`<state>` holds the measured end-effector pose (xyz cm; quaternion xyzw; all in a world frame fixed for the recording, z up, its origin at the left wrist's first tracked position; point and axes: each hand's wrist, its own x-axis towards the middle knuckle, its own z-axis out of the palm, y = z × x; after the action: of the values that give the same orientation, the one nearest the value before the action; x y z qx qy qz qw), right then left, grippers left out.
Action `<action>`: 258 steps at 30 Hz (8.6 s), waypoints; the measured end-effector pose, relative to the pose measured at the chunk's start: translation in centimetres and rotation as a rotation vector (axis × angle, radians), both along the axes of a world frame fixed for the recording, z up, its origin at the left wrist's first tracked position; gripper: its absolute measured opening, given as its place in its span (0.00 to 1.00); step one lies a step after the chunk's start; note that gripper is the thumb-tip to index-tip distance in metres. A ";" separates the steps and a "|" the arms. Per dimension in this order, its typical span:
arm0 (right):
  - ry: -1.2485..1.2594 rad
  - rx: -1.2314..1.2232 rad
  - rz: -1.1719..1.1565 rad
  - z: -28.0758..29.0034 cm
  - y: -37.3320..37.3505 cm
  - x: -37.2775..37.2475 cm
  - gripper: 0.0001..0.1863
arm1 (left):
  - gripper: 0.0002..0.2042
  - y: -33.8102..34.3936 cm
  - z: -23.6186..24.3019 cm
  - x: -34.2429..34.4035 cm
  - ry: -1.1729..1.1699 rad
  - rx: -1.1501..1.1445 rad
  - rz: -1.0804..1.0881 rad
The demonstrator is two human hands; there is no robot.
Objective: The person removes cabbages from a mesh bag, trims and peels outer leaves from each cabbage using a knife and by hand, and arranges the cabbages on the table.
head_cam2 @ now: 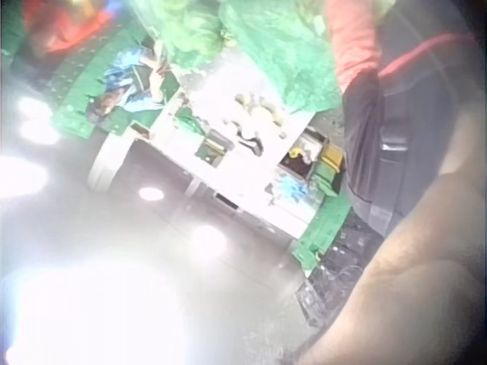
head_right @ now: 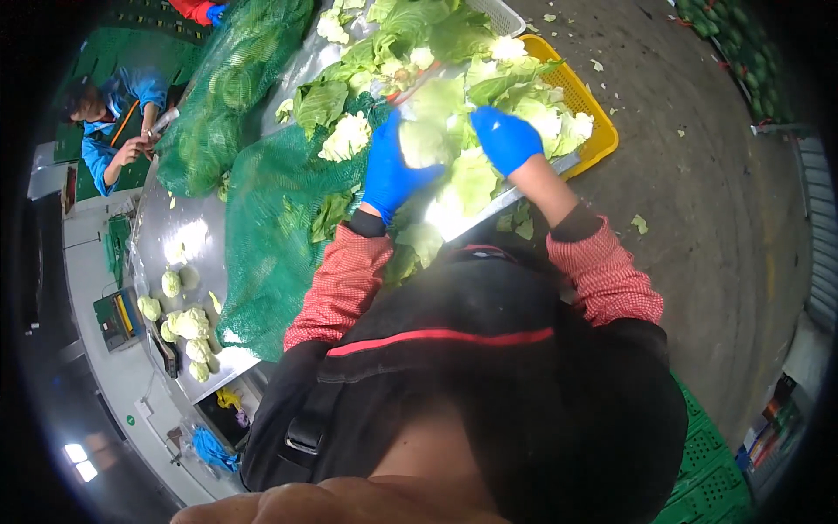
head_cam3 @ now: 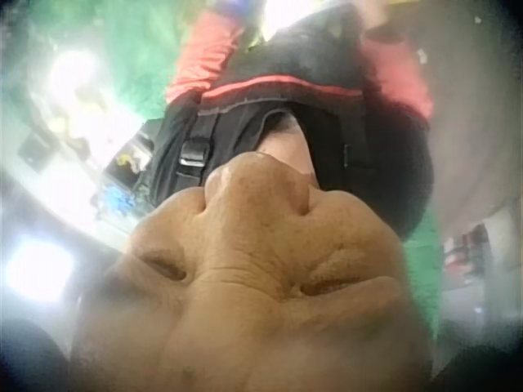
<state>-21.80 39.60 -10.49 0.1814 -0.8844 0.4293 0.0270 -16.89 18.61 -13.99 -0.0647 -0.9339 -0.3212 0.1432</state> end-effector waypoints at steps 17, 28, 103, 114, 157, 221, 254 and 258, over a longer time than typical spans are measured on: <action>-0.077 0.252 0.104 -1.4 -2.4 -1.4 0.26 | 0.51 -0.4 0.0 -0.1 -0.003 0.025 -0.034; -0.182 0.357 0.000 -8.1 -5.6 -4.3 0.16 | 0.45 -3.1 -1.0 3.1 -0.158 0.421 -0.037; -0.059 0.466 0.130 -2.1 -5.1 2.8 0.09 | 0.44 -0.5 0.4 0.8 -0.098 0.060 0.263; -0.209 0.334 0.047 -2.0 -4.1 -2.0 0.21 | 0.43 0.9 -0.3 0.8 0.039 -0.017 0.225; -0.097 0.347 0.220 -5.6 -8.2 -2.4 0.17 | 0.45 -3.2 0.1 4.1 -0.221 0.305 -0.003; -0.855 -0.546 0.275 0.9 -2.2 0.9 0.19 | 0.28 -0.2 5.9 4.9 -0.498 2.013 -0.044; -0.167 -0.290 0.469 -2.7 -4.1 1.5 0.34 | 0.35 -4.4 3.2 7.0 -0.463 1.386 -0.185; -0.247 -0.386 0.485 -5.3 -6.4 1.4 0.20 | 0.36 -5.0 5.9 8.3 -0.658 1.676 -0.267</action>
<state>-20.35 33.23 -15.75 0.3247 -0.7143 0.6017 -0.1493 -8.56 13.57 -8.06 0.0478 -0.3728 -0.9111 -0.1690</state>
